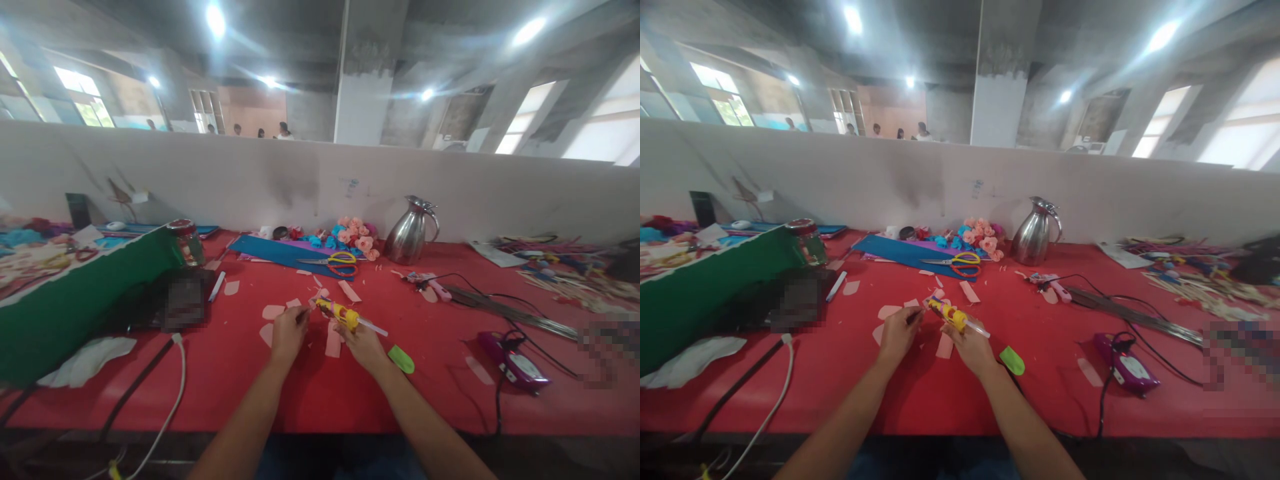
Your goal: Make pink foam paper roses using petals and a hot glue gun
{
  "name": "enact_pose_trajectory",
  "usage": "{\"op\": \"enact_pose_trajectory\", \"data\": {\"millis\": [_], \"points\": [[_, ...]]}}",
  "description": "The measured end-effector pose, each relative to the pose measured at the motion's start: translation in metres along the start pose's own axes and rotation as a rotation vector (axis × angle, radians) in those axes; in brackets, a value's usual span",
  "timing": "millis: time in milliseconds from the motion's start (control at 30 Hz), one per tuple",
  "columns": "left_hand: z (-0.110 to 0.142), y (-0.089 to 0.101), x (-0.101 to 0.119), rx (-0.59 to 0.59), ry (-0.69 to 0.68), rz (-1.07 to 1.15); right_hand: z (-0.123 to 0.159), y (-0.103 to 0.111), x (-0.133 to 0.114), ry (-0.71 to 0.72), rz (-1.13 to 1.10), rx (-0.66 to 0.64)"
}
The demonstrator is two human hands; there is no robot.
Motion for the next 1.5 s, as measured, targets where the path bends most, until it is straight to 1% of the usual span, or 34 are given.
{"op": "enact_pose_trajectory", "data": {"millis": [133,300,433,500,567,633,700,733,800,867,933,967,1000,1067,1100,1133,1167,1200,1233,1300,1333,1400,1500], "points": [[0.0,0.0,0.0,-0.036,0.008,-0.019,-0.001,0.001,0.001,0.054,-0.047,0.025],[0.001,0.0,0.0,-0.019,0.012,0.031,0.0,0.002,0.005,0.068,-0.073,0.049],[0.001,0.0,-0.001,-0.039,0.058,0.157,0.003,0.002,0.007,0.11,-0.126,0.066],[0.0,-0.001,-0.004,-0.029,0.108,0.24,0.004,0.005,0.007,0.106,-0.156,0.121],[-0.002,-0.002,-0.008,-0.004,0.18,0.338,0.002,0.012,0.006,0.073,-0.13,0.198],[-0.004,-0.003,-0.011,0.021,0.254,0.47,-0.002,0.024,0.006,0.024,0.019,0.277],[-0.005,-0.002,-0.012,0.035,0.321,0.632,-0.006,0.04,0.008,-0.047,0.284,0.351],[-0.006,-0.001,-0.012,0.035,0.353,0.711,-0.008,0.049,0.01,-0.093,0.422,0.368],[-0.006,0.001,-0.009,0.021,0.402,0.844,-0.008,0.065,0.016,-0.157,0.56,0.398],[-0.005,0.003,-0.005,0.004,0.428,0.932,-0.006,0.077,0.022,-0.266,0.732,0.401],[-0.005,0.005,-0.001,-0.014,0.434,0.991,-0.003,0.083,0.023,-0.362,0.92,0.405],[-0.005,0.006,0.001,-0.024,0.433,1.014,-0.003,0.083,0.02,-0.366,0.981,0.419],[-0.004,0.006,0.002,-0.036,0.434,1.034,-0.004,0.08,0.015,-0.33,0.995,0.443],[-0.004,0.006,0.005,-0.065,0.446,1.066,-0.01,0.065,0.002,-0.172,0.901,0.47],[-0.004,0.006,0.005,-0.083,0.454,1.076,-0.015,0.053,-0.004,-0.092,0.779,0.437],[-0.003,0.005,0.006,-0.104,0.46,1.084,-0.022,0.039,-0.01,-0.026,0.605,0.348],[-0.003,0.004,0.006,-0.129,0.461,1.087,-0.028,0.023,-0.013,0.011,0.394,0.228],[-0.003,0.004,0.006,-0.158,0.452,1.087,-0.034,0.008,-0.015,0.003,0.174,0.13],[-0.002,0.003,0.007,-0.19,0.435,1.085,-0.039,-0.007,-0.015,-0.036,-0.026,0.07],[-0.001,0.002,0.008,-0.253,0.397,1.066,-0.044,-0.03,-0.013,-0.111,-0.37,0.052],[-0.001,0.001,0.008,-0.276,0.383,1.05,-0.045,-0.038,-0.012,-0.13,-0.509,0.046],[0.0,0.0,0.009,-0.298,0.369,1.017,-0.044,-0.046,-0.009,-0.141,-0.701,0.057],[0.0,-0.002,0.01,-0.296,0.354,0.973,-0.038,-0.045,-0.009,-0.133,-0.813,0.077]]}}
Point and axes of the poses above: each hand's wrist, its own z-axis away from the middle knuckle, its own y-axis out of the back of the hand, x = y × z, the point moved 2 cm from there along -z, towards the middle knuckle, and after that the axes turned 13 degrees about -z, right-handed, at the moved point
